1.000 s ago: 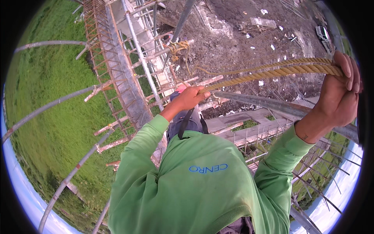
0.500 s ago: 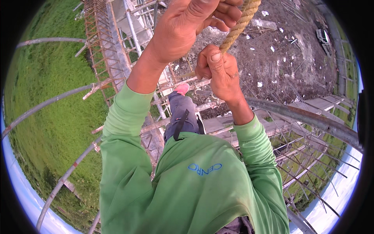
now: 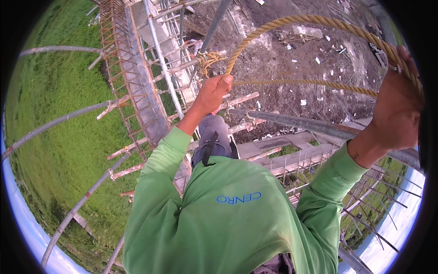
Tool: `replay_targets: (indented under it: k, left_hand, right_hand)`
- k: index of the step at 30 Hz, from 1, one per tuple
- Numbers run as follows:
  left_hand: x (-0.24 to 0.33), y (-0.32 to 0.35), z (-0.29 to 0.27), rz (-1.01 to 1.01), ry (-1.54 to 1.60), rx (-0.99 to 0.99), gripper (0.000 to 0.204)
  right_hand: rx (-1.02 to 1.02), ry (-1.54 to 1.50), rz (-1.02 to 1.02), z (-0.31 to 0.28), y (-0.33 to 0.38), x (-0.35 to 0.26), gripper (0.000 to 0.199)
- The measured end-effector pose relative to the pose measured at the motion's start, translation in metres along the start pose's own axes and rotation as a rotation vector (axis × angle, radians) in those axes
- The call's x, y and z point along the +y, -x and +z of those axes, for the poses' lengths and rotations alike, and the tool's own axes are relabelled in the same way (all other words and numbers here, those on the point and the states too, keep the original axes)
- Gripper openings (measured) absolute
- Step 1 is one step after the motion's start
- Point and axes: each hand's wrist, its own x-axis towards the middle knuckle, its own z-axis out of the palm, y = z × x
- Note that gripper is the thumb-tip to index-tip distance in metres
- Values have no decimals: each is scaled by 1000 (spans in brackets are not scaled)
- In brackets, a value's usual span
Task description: The person stands on scaffolding and manipulates a rope and metal poles. They tie a knot in the rope and adjust the position of a vertical pole while another worker is visible nearby.
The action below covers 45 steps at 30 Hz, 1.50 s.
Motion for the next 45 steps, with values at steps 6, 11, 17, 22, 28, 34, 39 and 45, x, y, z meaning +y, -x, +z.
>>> replay_targets:
  k: [6,11,17,22,28,34,39,45]
  left_hand:
    - [142,-8,-22,86,379,-63,55]
    - [217,-13,-17,181,412,-346,51]
    - [146,-65,-63,487,340,0,64]
    - [-24,18,-20,-8,-86,-249,67]
    - [-110,16,-8,-118,-311,13,48]
    - [-37,10,-42,-116,-277,43,49]
    - [44,23,-51,-121,-260,112,57]
    - [160,17,-30,253,-219,-69,51]
  right_hand:
    - [-337,287,529,58,115,107,88]
    - [-396,116,672,141,197,166,53]
    - [-239,120,753,145,170,141,50]
    - [-134,-51,707,131,121,100,53]
    - [-74,-229,577,127,77,59,55]
    - [-122,-392,291,68,34,57,72]
    - [-378,210,664,82,129,137,97]
    - [-395,-28,836,140,215,187,56]
